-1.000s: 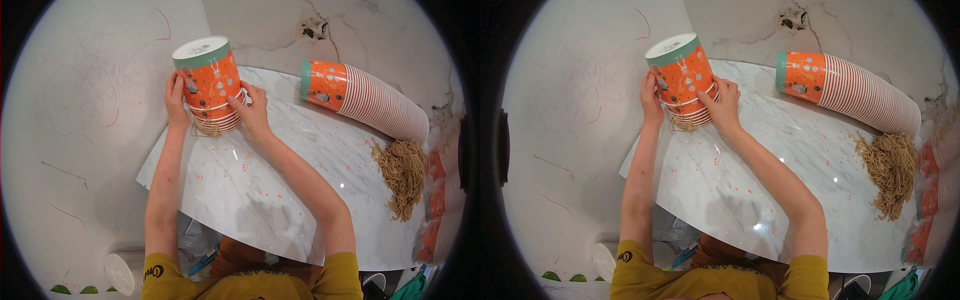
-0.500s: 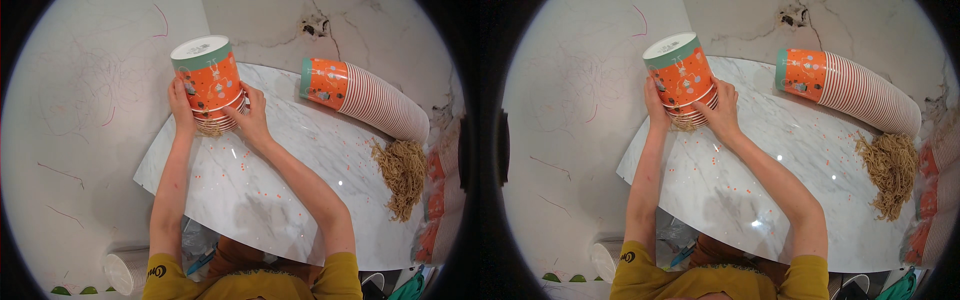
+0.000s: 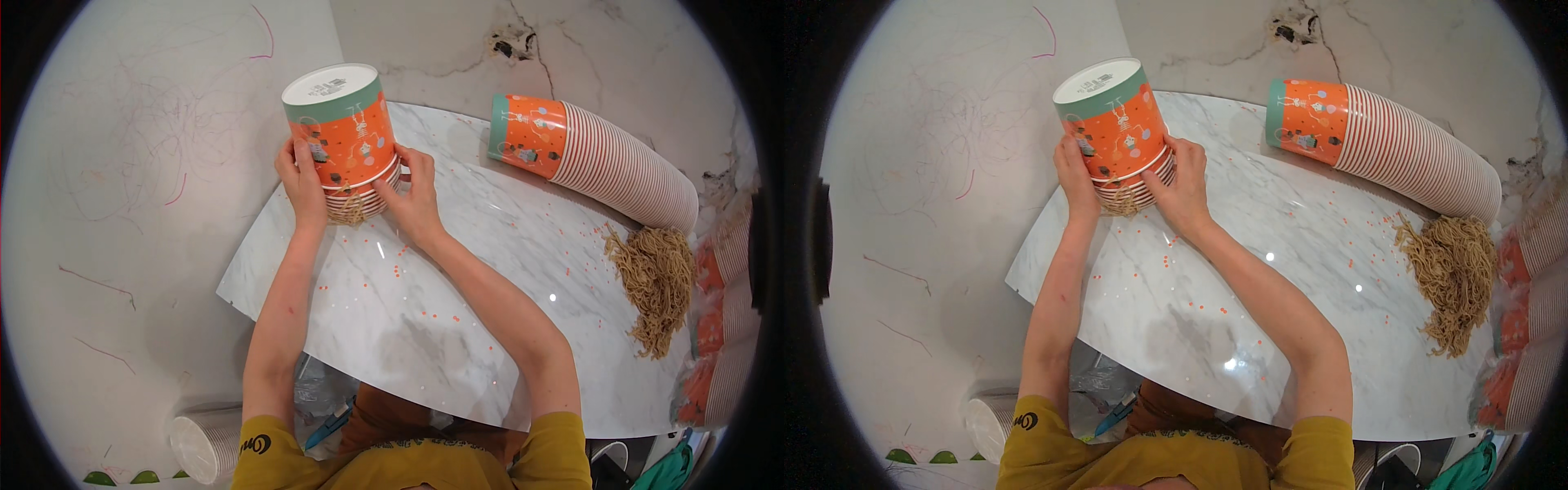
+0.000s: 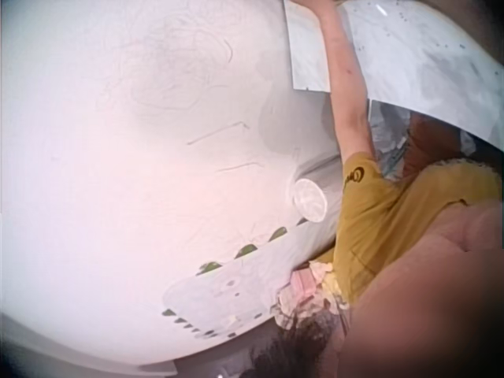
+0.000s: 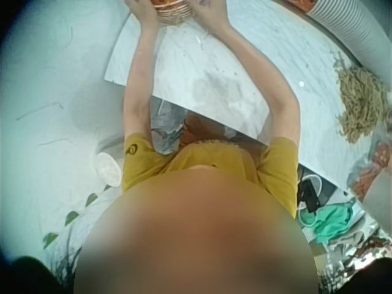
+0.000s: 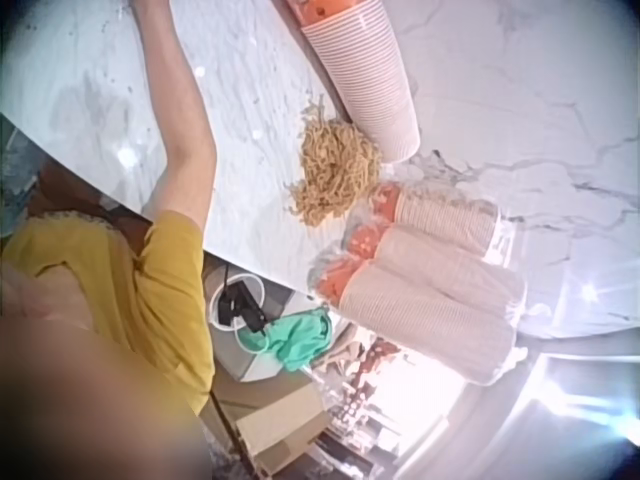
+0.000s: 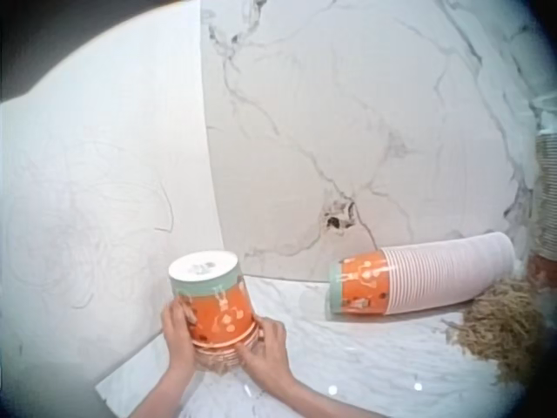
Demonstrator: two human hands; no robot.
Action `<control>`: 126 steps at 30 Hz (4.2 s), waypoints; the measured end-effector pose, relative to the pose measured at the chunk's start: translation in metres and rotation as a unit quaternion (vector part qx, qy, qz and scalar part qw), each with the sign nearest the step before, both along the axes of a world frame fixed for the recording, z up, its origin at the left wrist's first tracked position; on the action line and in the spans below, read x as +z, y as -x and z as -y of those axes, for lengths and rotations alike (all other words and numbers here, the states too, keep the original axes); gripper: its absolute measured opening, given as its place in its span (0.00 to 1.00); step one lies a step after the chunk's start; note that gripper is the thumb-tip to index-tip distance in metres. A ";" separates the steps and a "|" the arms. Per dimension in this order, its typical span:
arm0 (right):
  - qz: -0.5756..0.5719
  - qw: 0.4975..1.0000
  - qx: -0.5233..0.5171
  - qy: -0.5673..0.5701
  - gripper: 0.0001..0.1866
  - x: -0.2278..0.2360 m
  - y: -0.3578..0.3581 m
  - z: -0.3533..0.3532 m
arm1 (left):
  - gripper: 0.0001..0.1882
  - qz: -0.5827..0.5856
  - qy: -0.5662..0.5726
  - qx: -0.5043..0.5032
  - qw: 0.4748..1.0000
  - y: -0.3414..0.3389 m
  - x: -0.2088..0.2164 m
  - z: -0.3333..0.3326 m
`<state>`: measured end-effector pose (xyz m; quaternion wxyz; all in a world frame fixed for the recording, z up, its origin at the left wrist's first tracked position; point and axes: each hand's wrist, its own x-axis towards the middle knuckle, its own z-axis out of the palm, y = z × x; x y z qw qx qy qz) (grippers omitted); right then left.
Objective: Tying thin cords or strings through pre-punched holes in paper bowls as part of an assembly task.
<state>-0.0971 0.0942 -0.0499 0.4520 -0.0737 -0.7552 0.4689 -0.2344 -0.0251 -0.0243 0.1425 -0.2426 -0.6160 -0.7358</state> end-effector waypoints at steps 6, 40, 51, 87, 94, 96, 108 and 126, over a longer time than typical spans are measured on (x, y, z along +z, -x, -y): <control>-0.040 0.995 0.020 0.092 0.30 -0.005 0.005 0.001 | 0.30 -0.034 0.027 0.009 0.999 -0.002 -0.003 0.002; -0.013 0.994 0.043 0.100 0.16 -0.006 0.002 0.000 | 0.34 0.018 0.015 0.006 1.000 -0.008 -0.002 0.002; -0.017 0.999 0.022 0.036 0.19 -0.006 0.004 0.006 | 0.35 0.019 0.016 0.001 1.000 -0.001 -0.011 0.002; 0.143 0.976 -0.057 -0.153 0.23 -0.008 -0.014 0.015 | 0.27 0.202 -0.174 -0.145 0.953 0.018 -0.025 0.002; 0.210 0.957 0.041 -0.198 0.14 -0.010 -0.077 0.008 | 0.17 0.199 -0.137 -0.132 0.961 0.040 -0.036 0.010; 0.204 0.975 0.055 -0.070 0.12 -0.007 -0.105 0.002 | 0.15 0.197 -0.133 -0.094 0.967 0.042 -0.038 0.006; 0.221 0.959 -0.034 0.172 0.09 0.001 -0.219 -0.077 | 0.19 -0.305 0.053 0.224 0.924 -0.037 0.029 0.008; 0.083 0.884 -0.401 -0.225 0.09 0.008 -0.200 -0.173 | 0.24 -0.050 0.116 -0.121 0.985 -0.122 -0.012 -0.225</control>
